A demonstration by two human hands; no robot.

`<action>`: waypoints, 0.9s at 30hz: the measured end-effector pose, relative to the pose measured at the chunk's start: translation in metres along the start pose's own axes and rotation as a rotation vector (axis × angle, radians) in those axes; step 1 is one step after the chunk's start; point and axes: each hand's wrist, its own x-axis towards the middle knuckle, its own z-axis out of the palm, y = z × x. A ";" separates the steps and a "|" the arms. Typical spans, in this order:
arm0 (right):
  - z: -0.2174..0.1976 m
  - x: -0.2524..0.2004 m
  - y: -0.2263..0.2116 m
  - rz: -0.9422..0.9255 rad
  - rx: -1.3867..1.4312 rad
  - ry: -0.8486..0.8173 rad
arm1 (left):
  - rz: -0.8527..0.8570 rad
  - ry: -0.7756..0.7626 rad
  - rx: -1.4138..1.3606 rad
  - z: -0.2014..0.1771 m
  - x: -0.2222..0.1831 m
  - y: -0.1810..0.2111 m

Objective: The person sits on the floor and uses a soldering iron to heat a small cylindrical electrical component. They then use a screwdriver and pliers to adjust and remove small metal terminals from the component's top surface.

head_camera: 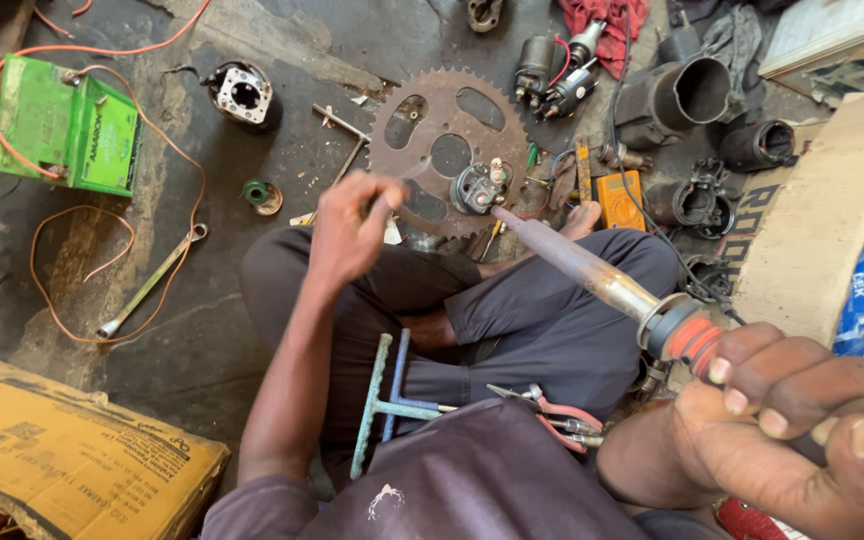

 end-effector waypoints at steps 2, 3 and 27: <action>-0.006 -0.003 0.001 0.005 0.018 -0.030 | -0.146 -0.001 -0.204 0.006 -0.021 0.000; -0.009 -0.004 0.002 0.004 0.031 -0.036 | -0.219 -0.003 -0.307 0.010 -0.026 0.001; -0.030 0.012 0.037 -0.143 0.133 -0.105 | 0.103 -0.428 -0.147 0.042 0.054 0.035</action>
